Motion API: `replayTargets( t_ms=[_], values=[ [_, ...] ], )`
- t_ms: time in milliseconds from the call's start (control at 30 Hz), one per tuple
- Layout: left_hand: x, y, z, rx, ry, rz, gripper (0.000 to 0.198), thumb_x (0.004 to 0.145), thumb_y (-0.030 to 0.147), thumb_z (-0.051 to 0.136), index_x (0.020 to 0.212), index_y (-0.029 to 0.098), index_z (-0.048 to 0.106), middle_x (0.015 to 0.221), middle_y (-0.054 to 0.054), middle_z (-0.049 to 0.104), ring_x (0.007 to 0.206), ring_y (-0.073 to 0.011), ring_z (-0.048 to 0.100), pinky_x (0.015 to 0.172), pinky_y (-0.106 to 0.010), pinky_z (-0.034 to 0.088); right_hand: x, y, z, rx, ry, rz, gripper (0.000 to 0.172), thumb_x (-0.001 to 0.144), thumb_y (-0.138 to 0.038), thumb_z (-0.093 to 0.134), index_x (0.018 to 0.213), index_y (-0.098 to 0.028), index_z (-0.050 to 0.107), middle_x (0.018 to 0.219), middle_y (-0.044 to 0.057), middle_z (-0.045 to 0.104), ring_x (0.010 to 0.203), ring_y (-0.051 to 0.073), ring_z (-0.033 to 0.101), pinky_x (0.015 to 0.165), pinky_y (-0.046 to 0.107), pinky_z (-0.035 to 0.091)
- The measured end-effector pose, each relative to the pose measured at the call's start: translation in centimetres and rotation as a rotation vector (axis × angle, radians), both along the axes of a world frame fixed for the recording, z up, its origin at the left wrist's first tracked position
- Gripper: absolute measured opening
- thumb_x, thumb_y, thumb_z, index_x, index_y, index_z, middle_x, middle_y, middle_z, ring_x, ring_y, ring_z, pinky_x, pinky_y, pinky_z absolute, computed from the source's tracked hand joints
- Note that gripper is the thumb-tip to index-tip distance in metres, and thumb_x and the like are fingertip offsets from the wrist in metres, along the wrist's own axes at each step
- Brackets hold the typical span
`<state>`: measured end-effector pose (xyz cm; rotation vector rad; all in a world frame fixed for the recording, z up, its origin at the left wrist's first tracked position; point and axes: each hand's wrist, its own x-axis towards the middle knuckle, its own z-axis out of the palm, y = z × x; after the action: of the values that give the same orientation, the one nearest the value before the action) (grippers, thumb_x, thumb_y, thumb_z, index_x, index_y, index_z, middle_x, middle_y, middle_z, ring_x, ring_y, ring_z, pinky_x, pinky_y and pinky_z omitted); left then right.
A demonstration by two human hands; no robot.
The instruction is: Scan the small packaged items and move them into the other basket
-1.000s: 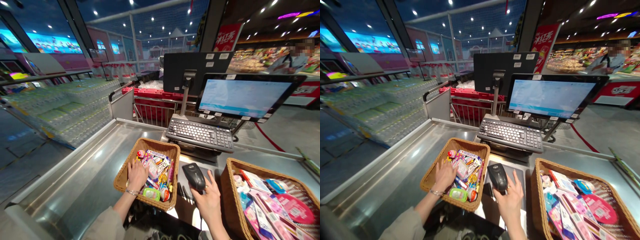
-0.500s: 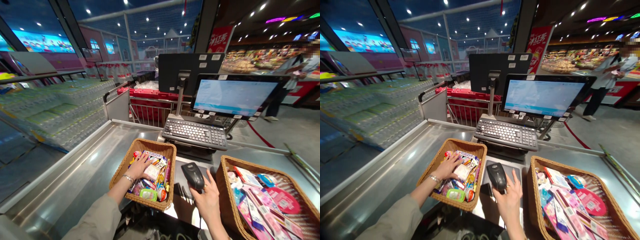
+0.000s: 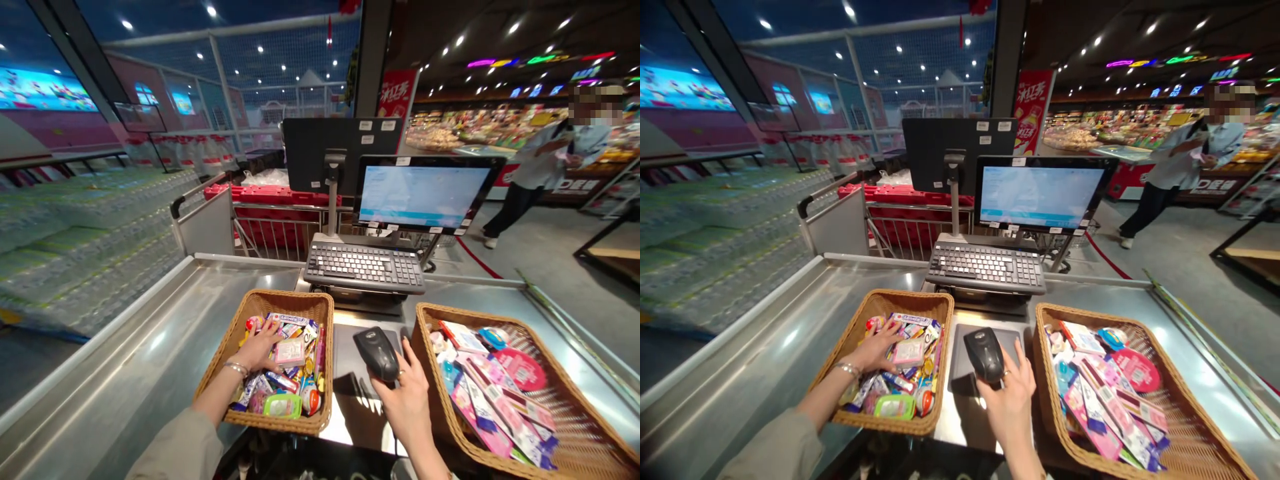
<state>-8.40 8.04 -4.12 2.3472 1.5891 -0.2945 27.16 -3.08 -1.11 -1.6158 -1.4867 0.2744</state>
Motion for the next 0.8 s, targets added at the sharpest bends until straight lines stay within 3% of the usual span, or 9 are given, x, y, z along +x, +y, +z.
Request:
replayTargets(
  t_ms=[233, 333, 500, 800],
  values=[
    [1.3, -0.5, 0.3, 0.126, -0.032, 0.048, 0.074, 0.057, 0.055, 0.078, 0.119, 0.018, 0.061, 0.157, -0.018, 0.029, 0.149, -0.0359, 0.010, 0.117, -0.061, 0.001, 0.2, -0.3, -0.2, -0.013, 0.007, -0.034, 0.039, 0.075, -0.041, 0.064, 0.107, -0.019, 0.070, 0.134, 0.013, 0.057, 0.139, 0.033, 0.036, 0.110, 0.053, 0.033],
    [2.1, -0.9, 1.0, 0.232, -0.042, 0.055, 0.070, 0.062, 0.053, 0.075, 0.120, 0.016, 0.058, 0.157, -0.019, 0.026, 0.149, -0.0352, 0.008, 0.117, -0.062, 0.002, 0.1, -0.3, -0.4, -0.019, -0.004, -0.039, 0.041, 0.074, -0.041, 0.064, 0.107, -0.018, 0.069, 0.138, 0.014, 0.054, 0.140, 0.033, 0.035, 0.111, 0.053, 0.032],
    [3.3, -1.6, 2.6, 0.400, -0.066, 0.054, 0.066, 0.067, 0.054, 0.071, 0.120, 0.018, 0.055, 0.159, -0.018, 0.024, 0.149, -0.0345, 0.009, 0.116, -0.064, -0.002, -0.4, -0.1, -0.1, 0.005, -0.015, 0.000, 0.038, 0.075, -0.041, 0.064, 0.105, -0.019, 0.069, 0.129, 0.012, 0.061, 0.140, 0.032, 0.035, 0.111, 0.051, 0.033],
    [5.1, -2.9, 5.0, 0.570, -0.022, 0.105, 0.060, 0.069, 0.046, 0.071, 0.120, 0.018, 0.056, 0.161, -0.016, 0.017, 0.149, -0.0359, 0.007, 0.115, -0.066, -0.008, -0.8, 0.1, -0.2, 0.044, -0.055, 0.015, 0.041, 0.072, -0.041, 0.066, 0.108, -0.020, 0.068, 0.128, 0.012, 0.062, 0.136, 0.034, 0.040, 0.107, 0.054, 0.034]
  ],
)
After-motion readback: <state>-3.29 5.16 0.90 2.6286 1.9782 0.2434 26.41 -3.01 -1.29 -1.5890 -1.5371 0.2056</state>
